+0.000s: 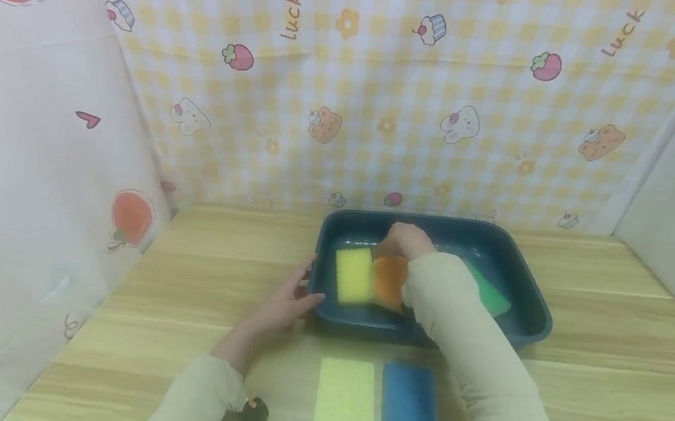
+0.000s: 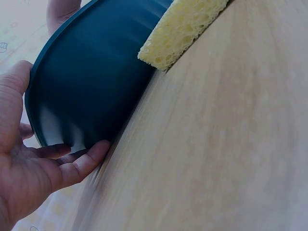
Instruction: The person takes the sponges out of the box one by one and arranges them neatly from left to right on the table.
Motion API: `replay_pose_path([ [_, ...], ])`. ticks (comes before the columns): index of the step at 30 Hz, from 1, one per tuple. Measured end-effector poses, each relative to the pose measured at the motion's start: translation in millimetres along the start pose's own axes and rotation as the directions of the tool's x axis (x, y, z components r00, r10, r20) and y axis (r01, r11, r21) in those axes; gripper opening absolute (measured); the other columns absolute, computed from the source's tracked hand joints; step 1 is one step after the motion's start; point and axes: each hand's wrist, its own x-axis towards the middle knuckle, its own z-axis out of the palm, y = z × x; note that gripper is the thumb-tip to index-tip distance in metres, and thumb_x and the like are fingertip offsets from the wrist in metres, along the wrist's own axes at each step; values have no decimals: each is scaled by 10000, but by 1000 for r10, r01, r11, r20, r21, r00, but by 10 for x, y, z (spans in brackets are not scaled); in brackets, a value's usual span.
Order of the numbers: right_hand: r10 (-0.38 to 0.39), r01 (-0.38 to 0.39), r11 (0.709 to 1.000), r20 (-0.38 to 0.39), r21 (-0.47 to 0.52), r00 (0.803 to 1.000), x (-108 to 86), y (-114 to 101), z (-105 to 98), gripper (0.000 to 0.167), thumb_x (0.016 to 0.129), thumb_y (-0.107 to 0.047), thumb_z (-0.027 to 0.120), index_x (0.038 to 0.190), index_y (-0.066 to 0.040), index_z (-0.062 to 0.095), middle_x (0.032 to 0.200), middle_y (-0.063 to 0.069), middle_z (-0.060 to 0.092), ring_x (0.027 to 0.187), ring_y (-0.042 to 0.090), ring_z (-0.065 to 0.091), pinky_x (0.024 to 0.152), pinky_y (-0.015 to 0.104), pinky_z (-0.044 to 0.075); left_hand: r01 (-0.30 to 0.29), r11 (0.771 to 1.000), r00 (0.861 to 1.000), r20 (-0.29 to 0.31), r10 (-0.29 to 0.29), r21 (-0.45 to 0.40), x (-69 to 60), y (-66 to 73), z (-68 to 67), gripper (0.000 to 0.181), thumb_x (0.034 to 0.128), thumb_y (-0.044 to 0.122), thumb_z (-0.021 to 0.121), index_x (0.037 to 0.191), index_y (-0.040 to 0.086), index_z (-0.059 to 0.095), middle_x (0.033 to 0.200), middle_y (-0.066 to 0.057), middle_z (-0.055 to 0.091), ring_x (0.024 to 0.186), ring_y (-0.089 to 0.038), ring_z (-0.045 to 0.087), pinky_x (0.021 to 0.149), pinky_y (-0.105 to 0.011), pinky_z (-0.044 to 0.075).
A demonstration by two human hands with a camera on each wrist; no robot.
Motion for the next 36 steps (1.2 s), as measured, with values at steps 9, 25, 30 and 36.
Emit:
replay_pose_path([
  [9,52,-47,996,56,-80,997,189,49,47,650,849,-407,534,1258,87,430,1283,265,428,1104,361,456,920,463,395,-14,1000,1000,8,14,9,5,-1,-5,738,889,88,534,1446,33,54,1412,-265,244,1124,-401,468,716,-349,532],
  [25,23,-27,999,130,35,991,183,93,88,691,884,-362,505,1350,95,278,1361,281,313,1145,385,404,854,472,441,-22,1000,1000,-12,22,-7,131,-306,6,769,882,190,574,1461,138,71,1447,-181,234,1148,-344,468,732,-346,526],
  [30,-2,0,1000,133,15,991,166,82,81,653,875,-348,517,1321,91,332,1318,266,374,1081,366,456,861,458,441,-30,1000,999,-15,29,-7,133,-310,6,765,882,188,573,1461,133,76,1444,-186,235,1145,-343,470,722,-350,528],
  [36,28,-45,993,155,111,988,156,79,102,644,866,-330,549,1333,52,324,1292,246,385,939,346,507,720,417,499,-14,1000,1000,-6,14,-16,106,-250,-3,765,885,167,570,1460,122,68,1426,-216,258,1154,-350,461,742,-375,524],
])
